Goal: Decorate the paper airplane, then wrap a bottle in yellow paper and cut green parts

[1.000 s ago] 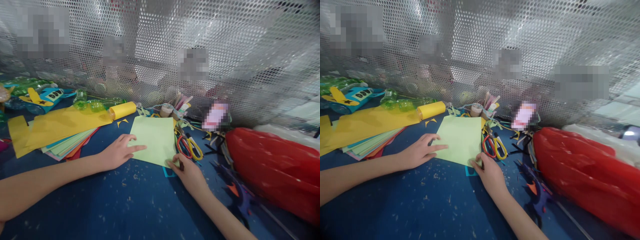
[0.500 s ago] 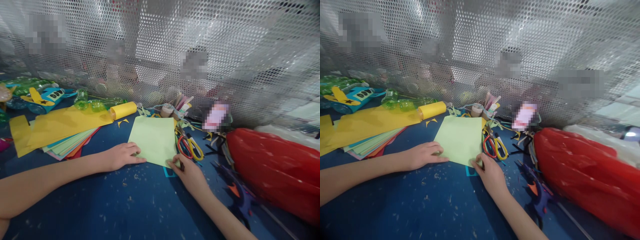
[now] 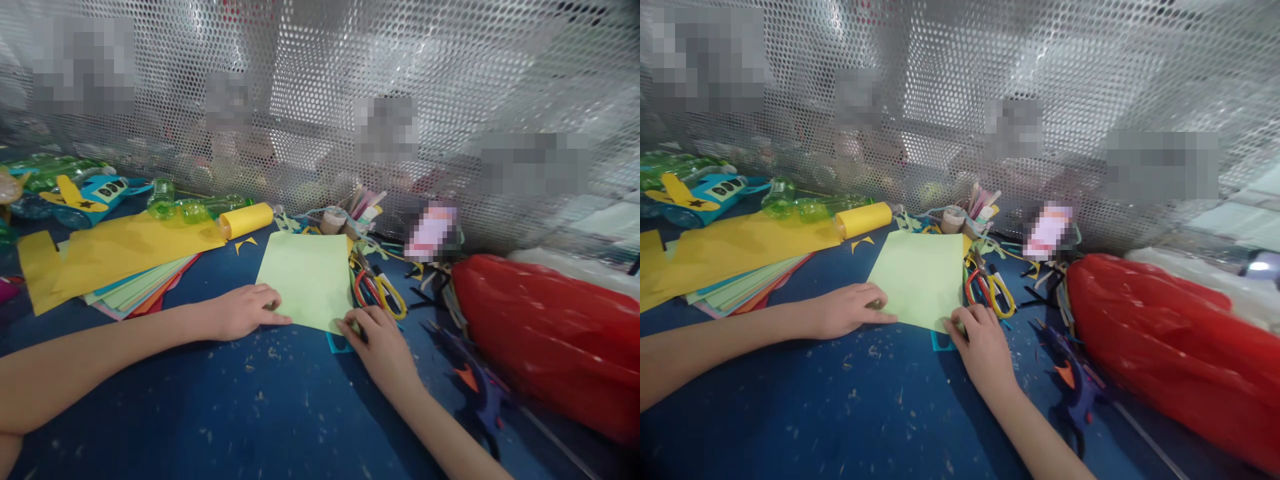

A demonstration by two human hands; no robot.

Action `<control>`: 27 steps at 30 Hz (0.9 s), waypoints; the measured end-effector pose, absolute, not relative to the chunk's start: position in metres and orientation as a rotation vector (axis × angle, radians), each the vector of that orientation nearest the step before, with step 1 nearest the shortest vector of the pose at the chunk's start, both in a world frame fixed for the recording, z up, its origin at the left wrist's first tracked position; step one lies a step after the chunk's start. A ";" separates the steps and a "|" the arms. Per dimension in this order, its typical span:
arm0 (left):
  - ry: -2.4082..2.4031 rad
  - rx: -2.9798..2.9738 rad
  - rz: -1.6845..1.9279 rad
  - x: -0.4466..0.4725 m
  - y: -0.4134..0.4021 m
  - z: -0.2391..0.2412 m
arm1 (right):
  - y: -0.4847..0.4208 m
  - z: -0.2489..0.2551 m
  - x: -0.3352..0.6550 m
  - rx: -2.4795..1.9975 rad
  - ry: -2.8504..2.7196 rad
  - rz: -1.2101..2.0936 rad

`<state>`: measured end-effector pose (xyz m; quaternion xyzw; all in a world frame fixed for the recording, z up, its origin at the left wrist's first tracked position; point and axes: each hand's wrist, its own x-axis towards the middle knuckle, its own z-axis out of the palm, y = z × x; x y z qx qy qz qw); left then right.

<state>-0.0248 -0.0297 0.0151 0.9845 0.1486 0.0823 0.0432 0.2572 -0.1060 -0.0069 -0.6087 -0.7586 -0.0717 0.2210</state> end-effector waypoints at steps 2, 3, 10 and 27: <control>0.457 3.029 0.241 -0.023 -0.034 0.016 | -0.110 -0.003 0.256 -1.612 -2.084 -0.389; 0.446 3.038 0.238 -0.023 -0.035 0.016 | -0.113 -0.001 0.255 -1.566 -2.089 -0.462; 0.357 3.019 0.346 -0.023 -0.039 0.006 | -0.123 0.009 0.241 -1.212 -2.525 -0.542; 0.382 3.054 0.330 -0.020 -0.041 0.008 | -0.118 0.005 0.239 -1.253 -2.632 -0.457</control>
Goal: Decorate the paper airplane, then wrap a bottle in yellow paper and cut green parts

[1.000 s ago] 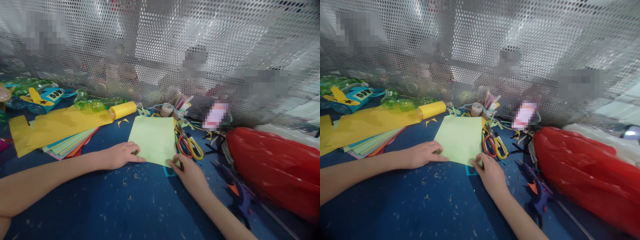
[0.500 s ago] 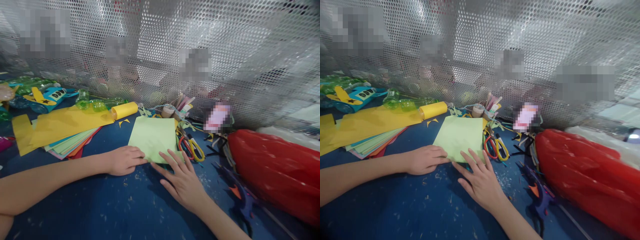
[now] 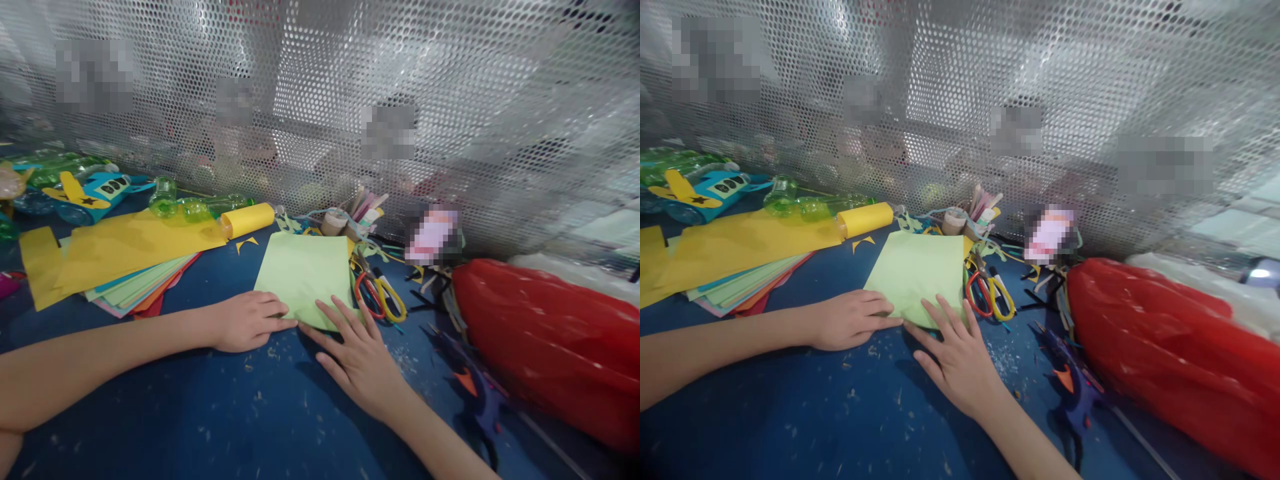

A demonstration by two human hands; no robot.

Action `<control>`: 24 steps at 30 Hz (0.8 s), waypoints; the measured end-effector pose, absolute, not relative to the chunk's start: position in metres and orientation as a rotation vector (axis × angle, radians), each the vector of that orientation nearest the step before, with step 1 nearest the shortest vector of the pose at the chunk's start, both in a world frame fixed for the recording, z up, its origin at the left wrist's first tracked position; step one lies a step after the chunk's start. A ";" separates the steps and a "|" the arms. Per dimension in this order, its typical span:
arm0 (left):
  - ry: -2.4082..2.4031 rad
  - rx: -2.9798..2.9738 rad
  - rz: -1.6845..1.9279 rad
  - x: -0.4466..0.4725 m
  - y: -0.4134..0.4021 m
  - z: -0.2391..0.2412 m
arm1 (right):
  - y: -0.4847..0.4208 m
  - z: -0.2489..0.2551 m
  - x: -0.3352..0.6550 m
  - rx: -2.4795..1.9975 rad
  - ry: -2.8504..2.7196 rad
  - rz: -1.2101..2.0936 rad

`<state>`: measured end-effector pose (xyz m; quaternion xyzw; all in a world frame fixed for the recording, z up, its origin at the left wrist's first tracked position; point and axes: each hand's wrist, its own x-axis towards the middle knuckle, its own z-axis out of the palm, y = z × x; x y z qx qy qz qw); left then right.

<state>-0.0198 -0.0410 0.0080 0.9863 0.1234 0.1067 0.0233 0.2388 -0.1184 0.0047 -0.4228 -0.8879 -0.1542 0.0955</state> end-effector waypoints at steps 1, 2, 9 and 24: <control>0.383 3.051 0.339 -0.020 -0.041 0.008 | -0.119 0.005 0.238 -1.254 -2.614 -0.456; 0.382 3.047 0.350 -0.020 -0.041 0.008 | -0.119 0.006 0.237 -1.257 -2.594 -0.454; 0.371 3.038 0.366 -0.022 -0.041 0.008 | -0.122 0.006 0.236 -1.252 -2.434 -0.471; 0.406 3.058 0.238 -0.022 -0.042 0.014 | -0.117 0.022 0.262 -1.214 -2.391 -0.698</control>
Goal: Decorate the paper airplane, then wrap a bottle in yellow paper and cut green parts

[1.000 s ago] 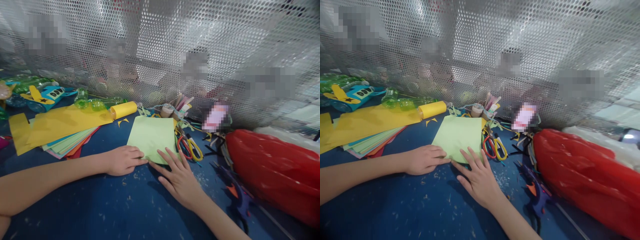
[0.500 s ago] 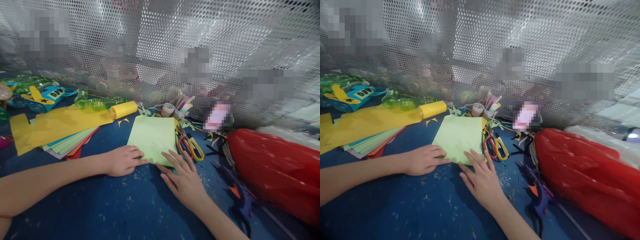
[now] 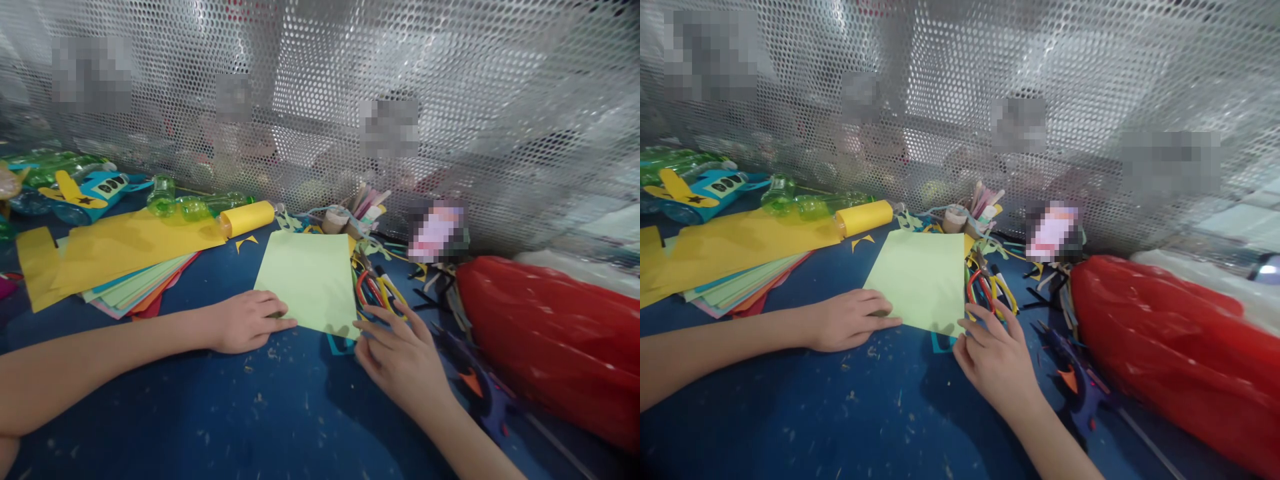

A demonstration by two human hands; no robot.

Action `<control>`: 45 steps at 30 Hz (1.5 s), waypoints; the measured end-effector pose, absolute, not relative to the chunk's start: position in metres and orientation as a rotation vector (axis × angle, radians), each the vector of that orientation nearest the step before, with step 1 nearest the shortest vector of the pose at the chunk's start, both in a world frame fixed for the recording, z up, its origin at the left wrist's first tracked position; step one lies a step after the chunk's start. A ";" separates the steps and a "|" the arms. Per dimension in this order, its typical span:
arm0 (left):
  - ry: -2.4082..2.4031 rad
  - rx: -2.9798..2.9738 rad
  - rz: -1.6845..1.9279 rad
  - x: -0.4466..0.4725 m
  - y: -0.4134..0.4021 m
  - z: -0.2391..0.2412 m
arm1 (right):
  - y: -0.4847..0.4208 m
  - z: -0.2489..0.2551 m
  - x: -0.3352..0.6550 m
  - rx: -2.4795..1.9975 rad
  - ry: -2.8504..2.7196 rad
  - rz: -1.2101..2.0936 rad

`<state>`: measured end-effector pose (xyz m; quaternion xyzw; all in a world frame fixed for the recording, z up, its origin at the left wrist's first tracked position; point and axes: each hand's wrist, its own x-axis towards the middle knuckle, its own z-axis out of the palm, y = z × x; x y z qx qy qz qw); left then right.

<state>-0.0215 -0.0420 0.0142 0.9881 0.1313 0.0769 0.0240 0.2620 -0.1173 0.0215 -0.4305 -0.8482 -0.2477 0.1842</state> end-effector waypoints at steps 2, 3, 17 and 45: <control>0.398 3.060 0.235 -0.021 -0.042 0.014 | -0.118 0.022 0.262 -1.210 -2.379 -0.714; 0.389 3.060 0.240 -0.021 -0.041 0.014 | -0.119 0.022 0.262 -1.211 -2.363 -0.711; 0.349 2.981 0.491 -0.021 -0.039 0.010 | -0.121 0.005 0.248 -1.352 -2.526 -0.115; 0.505 2.327 0.277 -0.061 0.020 0.024 | -0.121 0.000 0.255 -1.258 -2.453 -0.066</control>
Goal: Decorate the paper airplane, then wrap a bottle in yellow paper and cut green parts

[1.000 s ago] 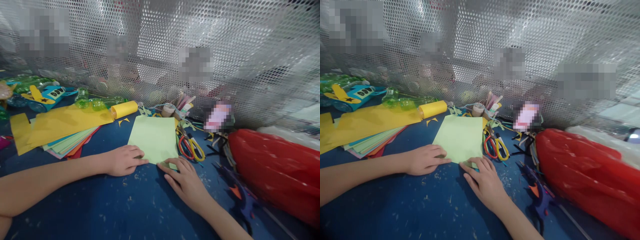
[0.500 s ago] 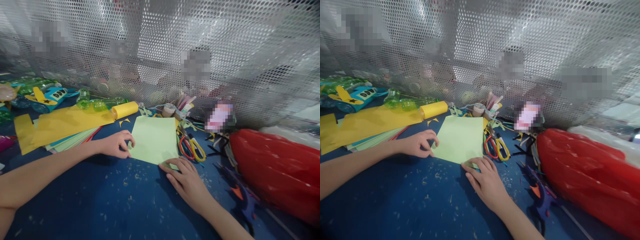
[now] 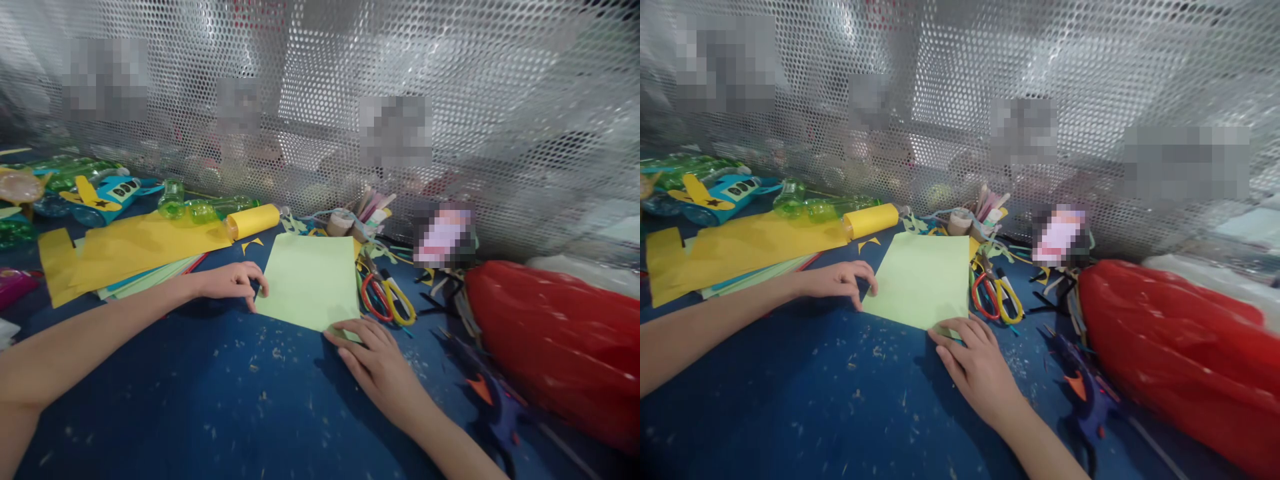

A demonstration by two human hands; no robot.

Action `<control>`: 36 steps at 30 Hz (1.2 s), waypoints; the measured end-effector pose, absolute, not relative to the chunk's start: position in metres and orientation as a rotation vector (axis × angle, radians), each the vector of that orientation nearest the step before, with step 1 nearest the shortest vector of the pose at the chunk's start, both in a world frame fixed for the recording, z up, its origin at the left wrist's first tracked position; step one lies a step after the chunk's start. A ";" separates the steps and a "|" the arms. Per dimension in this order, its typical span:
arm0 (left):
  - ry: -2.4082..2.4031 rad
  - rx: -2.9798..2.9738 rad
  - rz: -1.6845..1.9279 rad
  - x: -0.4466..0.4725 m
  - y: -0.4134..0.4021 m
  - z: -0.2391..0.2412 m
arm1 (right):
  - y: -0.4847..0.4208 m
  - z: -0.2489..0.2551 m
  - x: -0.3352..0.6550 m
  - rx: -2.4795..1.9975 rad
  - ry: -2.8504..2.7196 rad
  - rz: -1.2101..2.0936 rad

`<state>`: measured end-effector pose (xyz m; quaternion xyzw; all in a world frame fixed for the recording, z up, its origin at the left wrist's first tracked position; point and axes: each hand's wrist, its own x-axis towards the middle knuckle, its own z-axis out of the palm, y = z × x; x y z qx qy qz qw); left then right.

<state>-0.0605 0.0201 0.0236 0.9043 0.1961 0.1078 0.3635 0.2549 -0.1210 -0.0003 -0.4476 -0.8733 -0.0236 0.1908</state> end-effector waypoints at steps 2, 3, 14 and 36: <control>0.523 2.293 0.283 -0.060 0.020 0.024 | -0.121 0.000 0.255 -1.262 -2.452 -0.060; 0.534 2.272 0.290 -0.060 0.019 0.024 | -0.121 0.000 0.255 -1.263 -2.455 -0.055; 0.639 2.085 0.576 -0.063 0.018 0.018 | -0.119 -0.007 0.255 -1.429 -2.315 -0.073; 0.703 1.697 0.853 -0.059 0.038 -0.018 | -0.131 0.007 0.261 -1.297 -1.951 -0.201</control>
